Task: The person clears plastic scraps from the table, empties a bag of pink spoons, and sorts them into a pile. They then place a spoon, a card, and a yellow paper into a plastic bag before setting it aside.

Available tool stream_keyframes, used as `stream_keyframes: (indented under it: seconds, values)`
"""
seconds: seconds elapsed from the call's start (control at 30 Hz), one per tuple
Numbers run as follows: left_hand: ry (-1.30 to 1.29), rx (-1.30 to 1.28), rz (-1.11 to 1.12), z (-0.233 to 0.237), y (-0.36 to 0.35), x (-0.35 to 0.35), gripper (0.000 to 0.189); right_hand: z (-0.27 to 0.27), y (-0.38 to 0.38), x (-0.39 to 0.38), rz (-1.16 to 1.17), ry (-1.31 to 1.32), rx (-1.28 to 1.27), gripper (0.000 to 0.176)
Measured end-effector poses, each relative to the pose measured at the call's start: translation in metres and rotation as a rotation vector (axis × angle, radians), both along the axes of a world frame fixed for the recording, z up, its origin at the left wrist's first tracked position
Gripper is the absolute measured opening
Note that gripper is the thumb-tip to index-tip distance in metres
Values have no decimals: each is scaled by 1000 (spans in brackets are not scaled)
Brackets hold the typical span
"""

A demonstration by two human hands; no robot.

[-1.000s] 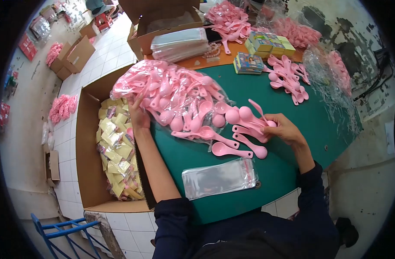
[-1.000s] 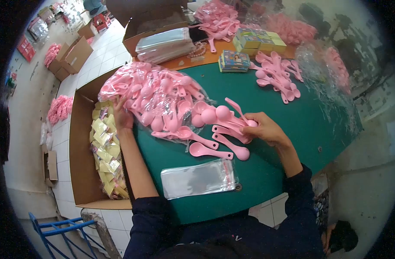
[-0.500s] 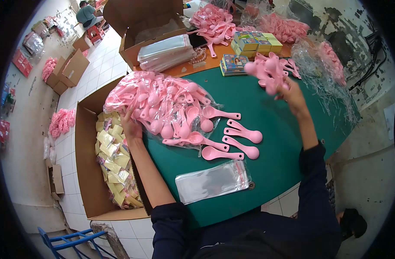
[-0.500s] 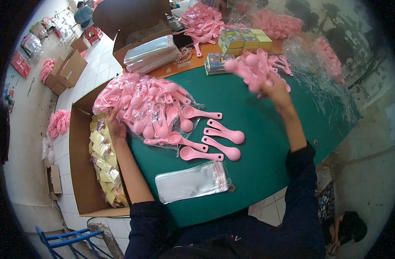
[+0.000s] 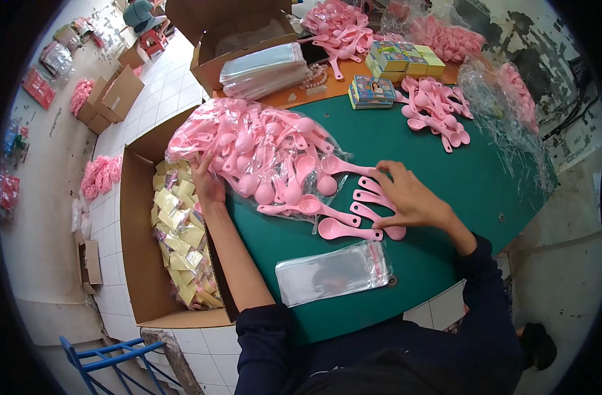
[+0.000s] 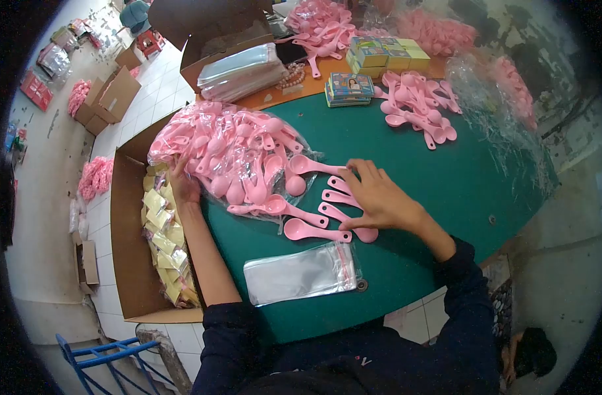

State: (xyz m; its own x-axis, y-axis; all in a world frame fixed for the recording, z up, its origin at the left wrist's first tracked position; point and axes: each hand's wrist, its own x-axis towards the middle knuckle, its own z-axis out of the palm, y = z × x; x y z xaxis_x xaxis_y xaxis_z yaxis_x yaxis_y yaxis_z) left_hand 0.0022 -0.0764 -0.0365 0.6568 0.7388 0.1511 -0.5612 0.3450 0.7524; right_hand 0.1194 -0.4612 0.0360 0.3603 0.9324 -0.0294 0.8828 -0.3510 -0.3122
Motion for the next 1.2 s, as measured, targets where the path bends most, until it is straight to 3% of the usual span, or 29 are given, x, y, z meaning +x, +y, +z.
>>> stream_keyframes:
  seconds: [0.03,0.13,0.23,0.33,0.37,0.47,0.57,0.67,0.73,0.8,0.87,0.93,1.0,1.07,1.1,1.17,1.2]
  values:
    - [-3,-1,2,1,0,0,55,-4,0,-3,-43,53,-40,96]
    - [-17,-15,5,5,-5,0,54,-19,3,-4,-43,-210,116,96]
    - [5,-23,-6,1,-2,0,54,-30,13,16,118,-116,209,86]
    - [-18,-22,23,-2,0,1,53,-35,18,19,36,81,105,76]
    - [-11,-23,38,-3,1,2,53,-33,17,16,21,132,164,61]
    - [4,-29,61,-1,-2,1,52,-43,12,14,-50,213,210,52]
    - [-9,-31,25,4,-7,0,52,-20,10,5,-203,209,7,45]
    - [-22,-2,9,4,-5,2,53,-21,-2,25,-21,201,-17,39]
    - [-15,24,48,-2,-1,2,54,-9,-17,56,-109,275,22,33]
    - [-4,-8,45,-6,3,1,53,-9,-41,119,-155,135,37,26]
    - [-25,-15,50,-4,0,3,53,16,-56,165,-313,124,-49,25]
    - [-33,-34,47,0,-5,2,52,30,-58,198,-503,-86,-63,25]
    - [-26,-48,48,0,-4,3,52,32,-46,169,-551,-687,49,27]
    - [-29,-44,50,1,-4,3,51,27,-22,134,-432,-620,195,30]
    - [-34,-32,50,2,-4,3,51,19,-8,120,-296,-252,268,33]
    - [-39,-29,39,5,-7,2,52,15,33,57,264,108,126,32]
    - [-37,-23,41,6,-9,3,52,7,50,30,295,283,78,34]
